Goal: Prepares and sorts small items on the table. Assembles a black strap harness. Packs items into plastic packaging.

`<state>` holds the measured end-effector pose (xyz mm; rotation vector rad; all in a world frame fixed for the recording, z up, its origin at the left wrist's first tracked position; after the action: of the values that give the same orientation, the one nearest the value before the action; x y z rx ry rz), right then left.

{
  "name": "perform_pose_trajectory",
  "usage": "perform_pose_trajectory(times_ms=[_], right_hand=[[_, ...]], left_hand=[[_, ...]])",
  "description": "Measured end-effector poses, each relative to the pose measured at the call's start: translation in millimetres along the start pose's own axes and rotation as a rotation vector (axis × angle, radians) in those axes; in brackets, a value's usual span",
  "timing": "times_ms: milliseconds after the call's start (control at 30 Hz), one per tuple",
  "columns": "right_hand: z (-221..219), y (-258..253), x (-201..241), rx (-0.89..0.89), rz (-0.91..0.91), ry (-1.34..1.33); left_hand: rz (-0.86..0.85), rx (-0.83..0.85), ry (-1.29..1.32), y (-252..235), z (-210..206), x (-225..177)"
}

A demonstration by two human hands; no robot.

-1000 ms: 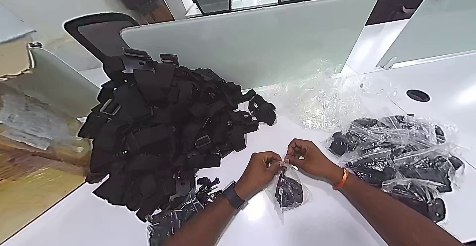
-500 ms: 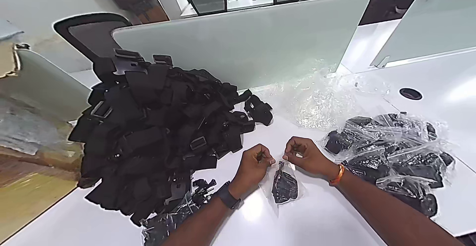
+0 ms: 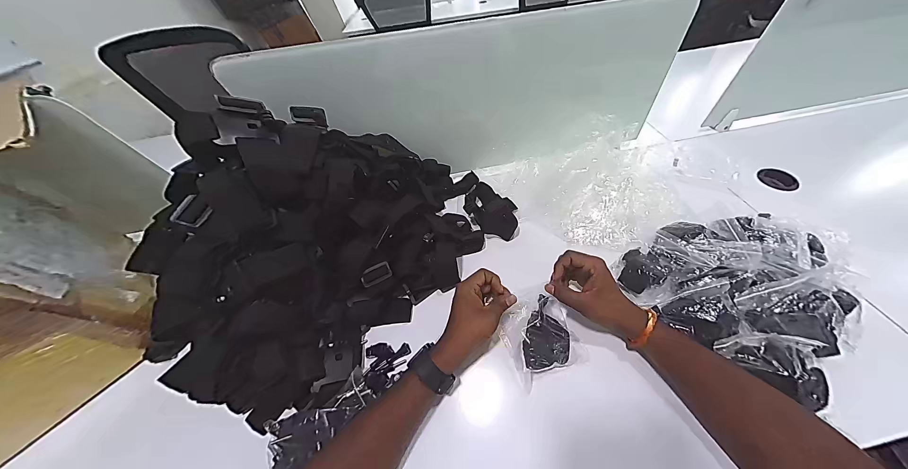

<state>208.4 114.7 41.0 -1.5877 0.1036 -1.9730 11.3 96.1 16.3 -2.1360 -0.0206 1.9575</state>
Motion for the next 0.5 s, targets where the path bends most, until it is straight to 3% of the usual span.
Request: perform_pose_trajectory(times_ms=[133,300,500], right_hand=[[-0.9,0.6,4.9,0.003,0.032,0.012],[-4.5,6.4,36.1,0.18,0.248,0.453],[-0.8,7.7,63.9,0.302,0.233,0.655]], left_hand=[[-0.096,0.007,-0.038,2.1,-2.8,-12.5],[-0.142,0.029,-0.021,4.4,-5.8,-9.6],[-0.086,0.014,0.035,4.0,-3.1,-6.4]])
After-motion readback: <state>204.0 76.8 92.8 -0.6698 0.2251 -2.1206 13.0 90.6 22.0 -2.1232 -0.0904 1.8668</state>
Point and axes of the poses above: each hand's wrist, its own y-axis away from the middle knuckle, its own z-axis out of the back of the hand, x = y × z, the point moved 9 cm from there along -y, towards the middle knuckle, and after that the axes turned 8 degrees about y, right-handed, at the moved point
